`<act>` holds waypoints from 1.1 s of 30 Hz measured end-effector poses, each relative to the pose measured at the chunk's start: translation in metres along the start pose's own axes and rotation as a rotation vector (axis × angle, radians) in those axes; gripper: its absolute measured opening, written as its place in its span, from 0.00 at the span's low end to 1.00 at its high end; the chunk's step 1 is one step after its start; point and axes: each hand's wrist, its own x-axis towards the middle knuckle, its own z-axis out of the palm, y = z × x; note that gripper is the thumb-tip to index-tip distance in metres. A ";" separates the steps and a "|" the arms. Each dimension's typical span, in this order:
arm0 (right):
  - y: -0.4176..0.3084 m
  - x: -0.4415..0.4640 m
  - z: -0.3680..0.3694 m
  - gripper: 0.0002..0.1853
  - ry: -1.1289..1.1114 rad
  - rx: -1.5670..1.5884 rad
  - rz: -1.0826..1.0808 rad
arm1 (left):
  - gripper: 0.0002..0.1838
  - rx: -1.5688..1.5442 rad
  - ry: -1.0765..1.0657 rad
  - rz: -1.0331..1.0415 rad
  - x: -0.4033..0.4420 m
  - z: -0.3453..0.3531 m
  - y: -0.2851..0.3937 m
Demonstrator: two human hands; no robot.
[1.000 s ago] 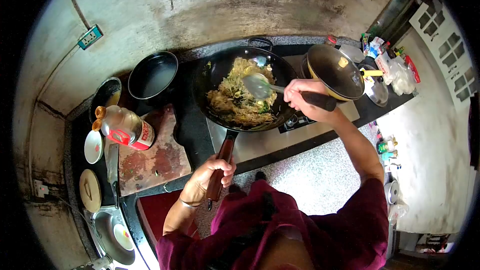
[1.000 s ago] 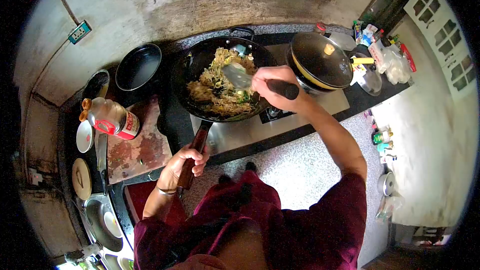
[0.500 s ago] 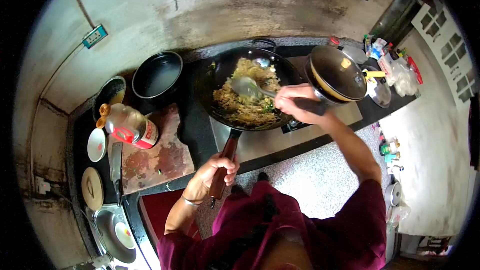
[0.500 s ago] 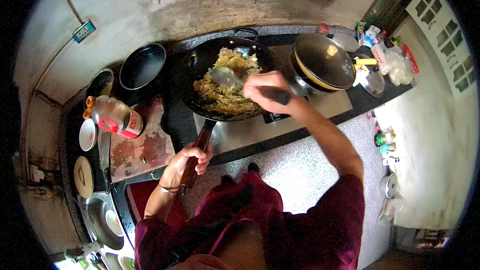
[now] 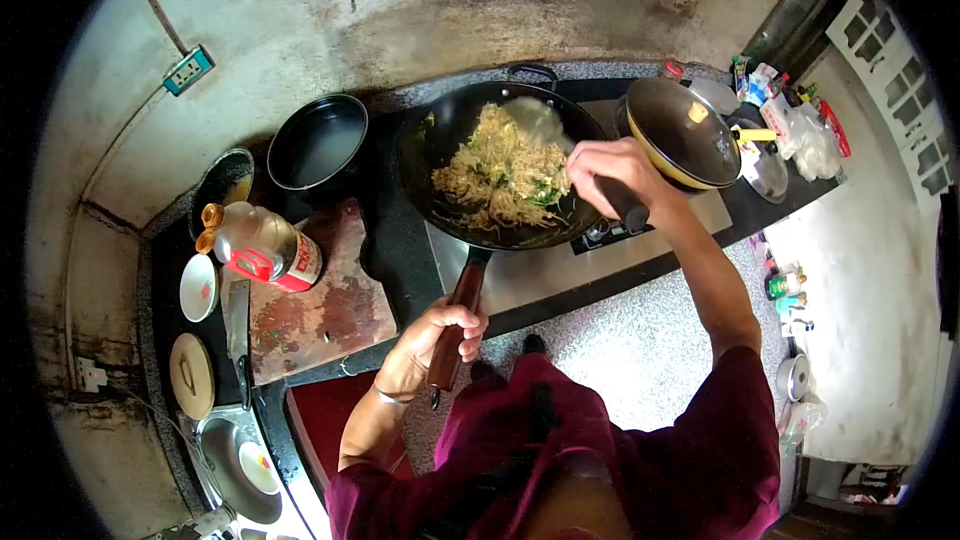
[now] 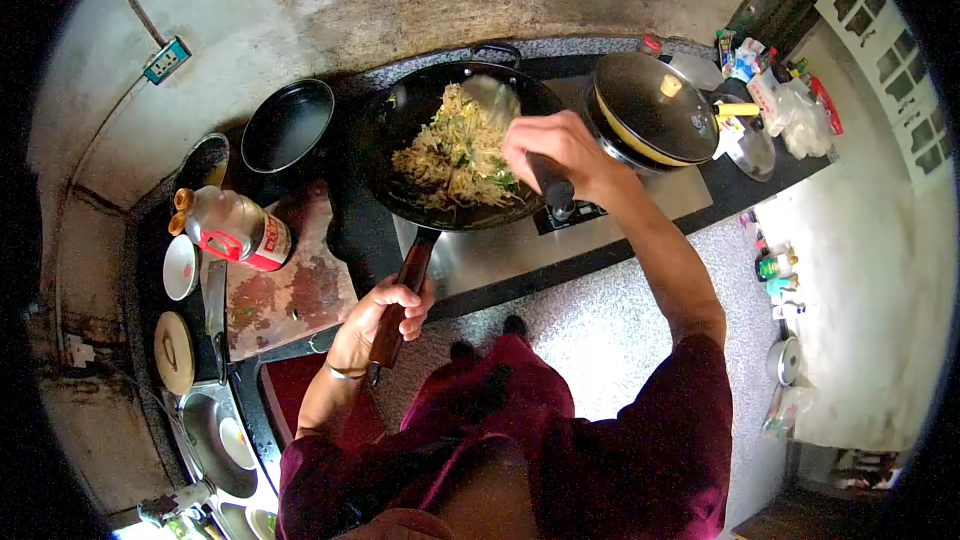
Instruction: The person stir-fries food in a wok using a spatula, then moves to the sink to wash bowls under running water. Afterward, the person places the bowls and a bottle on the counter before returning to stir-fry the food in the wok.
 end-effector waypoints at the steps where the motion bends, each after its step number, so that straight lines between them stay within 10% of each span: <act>1: 0.008 0.001 -0.005 0.06 0.043 0.026 -0.006 | 0.11 0.000 0.001 0.002 0.000 0.001 -0.001; 6: 0.053 -0.009 0.039 0.05 0.384 0.225 0.297 | 0.11 0.027 0.003 0.006 0.002 0.002 -0.002; 17: -0.050 -0.014 -0.025 0.05 -0.185 0.234 0.079 | 0.11 0.011 -0.009 0.007 0.002 0.000 -0.002; 24: 0.013 -0.016 0.035 0.05 0.184 0.172 0.065 | 0.11 0.034 0.032 0.024 0.001 0.005 -0.002; 33: -0.049 -0.016 -0.035 0.04 0.009 0.202 0.092 | 0.13 0.026 0.025 0.024 0.001 0.001 -0.003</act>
